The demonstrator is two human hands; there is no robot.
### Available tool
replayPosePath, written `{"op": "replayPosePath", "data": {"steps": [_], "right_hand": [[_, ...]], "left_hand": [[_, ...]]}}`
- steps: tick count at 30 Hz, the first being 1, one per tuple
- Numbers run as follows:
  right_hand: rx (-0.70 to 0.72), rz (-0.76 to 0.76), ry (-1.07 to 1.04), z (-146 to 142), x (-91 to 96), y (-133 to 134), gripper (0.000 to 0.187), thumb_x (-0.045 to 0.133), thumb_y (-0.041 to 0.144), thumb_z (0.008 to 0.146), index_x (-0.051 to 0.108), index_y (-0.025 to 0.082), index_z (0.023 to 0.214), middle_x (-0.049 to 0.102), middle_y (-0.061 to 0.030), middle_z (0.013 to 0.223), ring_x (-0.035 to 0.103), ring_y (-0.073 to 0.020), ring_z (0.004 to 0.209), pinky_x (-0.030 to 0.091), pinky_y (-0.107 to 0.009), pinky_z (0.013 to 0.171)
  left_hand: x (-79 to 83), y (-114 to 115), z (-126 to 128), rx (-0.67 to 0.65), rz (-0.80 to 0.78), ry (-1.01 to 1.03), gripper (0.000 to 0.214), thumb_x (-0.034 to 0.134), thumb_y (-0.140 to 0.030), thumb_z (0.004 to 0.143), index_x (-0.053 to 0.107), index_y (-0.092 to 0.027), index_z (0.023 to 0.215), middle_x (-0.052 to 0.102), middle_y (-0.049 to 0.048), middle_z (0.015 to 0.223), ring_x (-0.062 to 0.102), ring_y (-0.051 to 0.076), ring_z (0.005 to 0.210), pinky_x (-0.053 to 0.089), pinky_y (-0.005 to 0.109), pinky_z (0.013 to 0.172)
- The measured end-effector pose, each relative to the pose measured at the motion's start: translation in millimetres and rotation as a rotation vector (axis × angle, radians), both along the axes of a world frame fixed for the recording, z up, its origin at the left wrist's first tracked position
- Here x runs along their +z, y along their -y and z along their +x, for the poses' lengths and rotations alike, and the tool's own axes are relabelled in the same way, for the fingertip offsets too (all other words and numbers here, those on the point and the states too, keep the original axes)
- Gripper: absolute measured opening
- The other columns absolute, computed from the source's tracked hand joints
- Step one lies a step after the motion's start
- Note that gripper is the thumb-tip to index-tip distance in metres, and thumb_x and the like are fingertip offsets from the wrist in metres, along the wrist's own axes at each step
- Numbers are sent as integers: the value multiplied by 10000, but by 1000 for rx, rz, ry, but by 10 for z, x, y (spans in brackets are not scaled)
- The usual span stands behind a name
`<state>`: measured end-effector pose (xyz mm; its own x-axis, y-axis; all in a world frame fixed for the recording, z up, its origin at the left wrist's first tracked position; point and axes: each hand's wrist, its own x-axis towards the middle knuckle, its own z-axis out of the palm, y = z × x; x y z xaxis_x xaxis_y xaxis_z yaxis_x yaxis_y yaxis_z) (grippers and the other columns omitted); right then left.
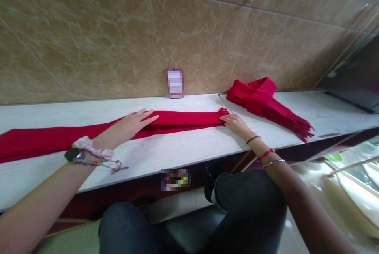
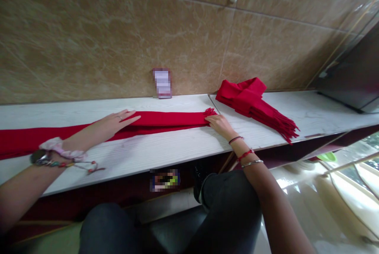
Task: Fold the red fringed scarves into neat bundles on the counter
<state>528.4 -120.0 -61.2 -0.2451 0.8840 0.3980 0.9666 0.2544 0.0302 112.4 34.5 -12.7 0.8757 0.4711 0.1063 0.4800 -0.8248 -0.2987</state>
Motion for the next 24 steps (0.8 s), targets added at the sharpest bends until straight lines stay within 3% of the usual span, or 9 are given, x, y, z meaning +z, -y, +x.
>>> {"op": "replayPosePath", "data": {"steps": [7, 12, 18, 22, 24], "right_hand": [[-15, -2, -21, 3, -20, -7, 434, 423, 71, 805, 559, 134, 1212, 599, -115, 1201, 553, -218, 1099, 435, -377, 946], [-3, -32, -26, 32, -38, -19, 452, 405, 57, 789, 566, 122, 1206, 591, -122, 1209, 539, -212, 1113, 419, -363, 969], [-99, -37, 30, 14, -3, -11, 412, 386, 63, 825, 567, 109, 1193, 591, -135, 1208, 542, -225, 1106, 428, -368, 935], [-216, -29, 75, 17, 23, 3, 380, 392, 77, 844, 581, 135, 1168, 613, -129, 1175, 565, -244, 1063, 447, -372, 868], [-217, -27, 82, 27, 23, 4, 376, 388, 81, 850, 578, 141, 1169, 607, -126, 1184, 560, -241, 1067, 443, -359, 861]], "left_hand": [[-232, 71, -114, 141, -92, -63, 694, 200, 40, 807, 311, -331, 1383, 324, 11, 1447, 282, 233, 1330, 355, 429, 979], [-211, 191, -84, 157, -118, -114, 707, 175, 57, 796, 288, -300, 1396, 288, 11, 1461, 245, 221, 1346, 302, 485, 1012], [-214, 140, -18, 135, -140, 55, 578, 232, -55, 847, 347, -238, 1383, 378, 35, 1415, 399, 215, 1264, 400, 393, 954], [-261, 49, 33, 60, -170, 120, 510, 240, -152, 867, 411, -142, 1347, 435, 91, 1372, 424, 219, 1243, 358, 377, 1009], [-243, 34, 59, 90, -215, 138, 514, 226, -217, 878, 391, -119, 1355, 494, 112, 1318, 486, 229, 1185, 373, 380, 993]]}}
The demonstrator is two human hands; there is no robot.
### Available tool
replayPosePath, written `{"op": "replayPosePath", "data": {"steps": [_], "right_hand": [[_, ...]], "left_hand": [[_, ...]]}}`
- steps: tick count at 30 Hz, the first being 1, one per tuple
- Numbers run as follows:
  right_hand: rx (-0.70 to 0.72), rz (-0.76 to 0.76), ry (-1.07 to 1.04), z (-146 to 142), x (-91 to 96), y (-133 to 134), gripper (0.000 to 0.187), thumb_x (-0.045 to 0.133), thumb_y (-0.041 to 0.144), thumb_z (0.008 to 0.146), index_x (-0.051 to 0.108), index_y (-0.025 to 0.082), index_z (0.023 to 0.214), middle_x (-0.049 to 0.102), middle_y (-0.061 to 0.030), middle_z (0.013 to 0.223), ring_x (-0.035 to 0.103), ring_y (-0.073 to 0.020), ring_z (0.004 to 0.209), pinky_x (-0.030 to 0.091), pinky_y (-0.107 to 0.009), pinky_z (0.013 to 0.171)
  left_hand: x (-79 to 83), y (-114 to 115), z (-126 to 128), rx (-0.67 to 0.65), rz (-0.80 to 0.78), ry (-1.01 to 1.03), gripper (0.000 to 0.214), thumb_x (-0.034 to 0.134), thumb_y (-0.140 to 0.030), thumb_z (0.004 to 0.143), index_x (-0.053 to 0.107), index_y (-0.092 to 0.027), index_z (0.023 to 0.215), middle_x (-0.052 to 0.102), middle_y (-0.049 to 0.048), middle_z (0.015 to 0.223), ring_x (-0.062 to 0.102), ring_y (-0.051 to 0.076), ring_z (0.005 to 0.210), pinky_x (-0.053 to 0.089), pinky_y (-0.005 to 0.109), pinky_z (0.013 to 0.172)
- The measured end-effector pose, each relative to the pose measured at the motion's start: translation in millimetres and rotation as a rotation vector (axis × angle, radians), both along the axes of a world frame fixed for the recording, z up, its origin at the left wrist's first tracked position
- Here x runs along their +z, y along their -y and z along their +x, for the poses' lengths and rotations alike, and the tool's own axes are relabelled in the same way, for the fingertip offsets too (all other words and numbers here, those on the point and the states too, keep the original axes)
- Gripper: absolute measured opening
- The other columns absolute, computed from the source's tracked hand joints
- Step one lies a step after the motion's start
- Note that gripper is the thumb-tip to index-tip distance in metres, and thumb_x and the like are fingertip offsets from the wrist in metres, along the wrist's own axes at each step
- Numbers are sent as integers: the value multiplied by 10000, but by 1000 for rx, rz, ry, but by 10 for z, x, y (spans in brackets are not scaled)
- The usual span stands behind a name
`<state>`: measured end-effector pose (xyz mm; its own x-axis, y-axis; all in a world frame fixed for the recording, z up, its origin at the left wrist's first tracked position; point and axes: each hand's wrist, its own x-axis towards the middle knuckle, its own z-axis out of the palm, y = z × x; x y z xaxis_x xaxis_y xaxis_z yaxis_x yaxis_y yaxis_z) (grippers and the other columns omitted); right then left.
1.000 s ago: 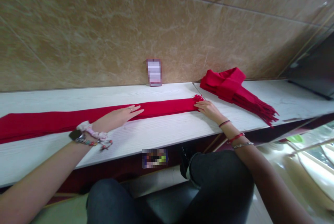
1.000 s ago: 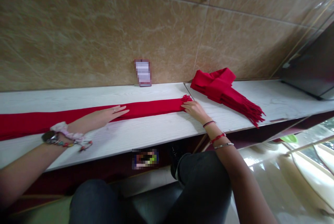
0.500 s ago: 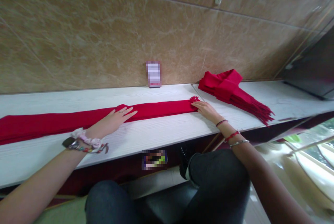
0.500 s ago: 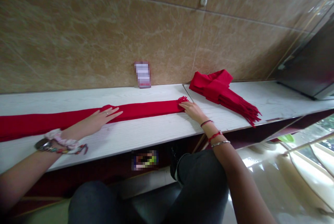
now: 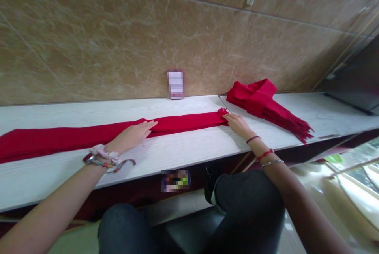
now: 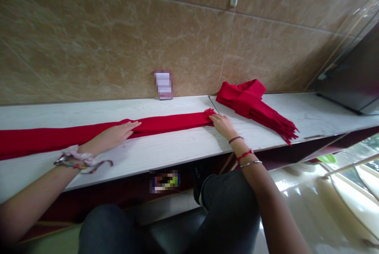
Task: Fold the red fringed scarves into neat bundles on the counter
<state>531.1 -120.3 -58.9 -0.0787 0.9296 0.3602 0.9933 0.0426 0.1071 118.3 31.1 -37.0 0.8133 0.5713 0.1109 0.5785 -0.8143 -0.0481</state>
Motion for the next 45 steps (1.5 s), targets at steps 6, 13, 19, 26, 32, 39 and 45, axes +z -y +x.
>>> {"op": "replayPosePath", "data": {"steps": [6, 13, 19, 26, 32, 39, 45], "right_hand": [[8, 3, 2, -4, -7, 8, 351, 390, 106, 864, 578, 158, 1156, 616, -110, 1171, 553, -229, 1066, 416, -335, 865], [-46, -24, 32, -86, 68, 21, 315, 401, 120, 867, 601, 157, 1107, 646, -126, 1089, 570, -237, 1003, 411, -338, 819], [15, -6, 54, 87, 25, 86, 403, 415, 86, 837, 564, 192, 1196, 596, -125, 1186, 511, -252, 1080, 397, -389, 862], [144, 223, -180, -96, 330, -203, 484, 359, -23, 693, 626, 164, 1051, 599, -108, 1131, 485, -229, 1108, 390, -386, 925], [178, -144, -89, -314, 334, -464, 245, 443, 58, 728, 628, 164, 849, 629, -72, 904, 562, -178, 879, 419, -291, 829], [-26, -133, -36, 342, 251, -89, 206, 453, 52, 710, 632, 153, 700, 639, -92, 776, 588, -203, 744, 440, -292, 677], [76, -27, -64, 134, 466, -283, 245, 459, 70, 730, 635, 160, 874, 631, -82, 931, 551, -190, 936, 421, -278, 820]], "left_hand": [[169, -40, 49, 171, -223, 82, 549, 244, -347, 858, 422, -157, 1340, 572, 66, 1239, 568, 204, 1088, 411, 307, 957], [92, -47, 35, 175, -231, 22, 534, 236, -314, 863, 418, -164, 1342, 482, 64, 1336, 459, 206, 1217, 349, 354, 1021], [-9, 118, -78, 158, -103, -149, 505, 190, -249, 914, 269, -231, 1413, 240, 90, 1469, 194, 280, 1358, 129, 646, 1013], [351, 156, 678, 45, -135, -94, 530, 230, -429, 920, 295, -216, 1401, 223, 81, 1481, 179, 247, 1365, 136, 525, 1069], [-8, 143, 1357, -53, -66, 17, 499, 248, -426, 935, 305, -241, 1394, 233, 71, 1482, 196, 249, 1359, 213, 472, 1055], [-203, 58, 1308, -101, -37, 35, 479, 254, -415, 936, 345, -252, 1377, 316, 50, 1451, 264, 226, 1335, 221, 403, 1061], [-158, 95, 1301, -97, -31, 52, 482, 245, -406, 936, 365, -222, 1365, 352, 63, 1431, 306, 215, 1316, 249, 401, 1045]]}}
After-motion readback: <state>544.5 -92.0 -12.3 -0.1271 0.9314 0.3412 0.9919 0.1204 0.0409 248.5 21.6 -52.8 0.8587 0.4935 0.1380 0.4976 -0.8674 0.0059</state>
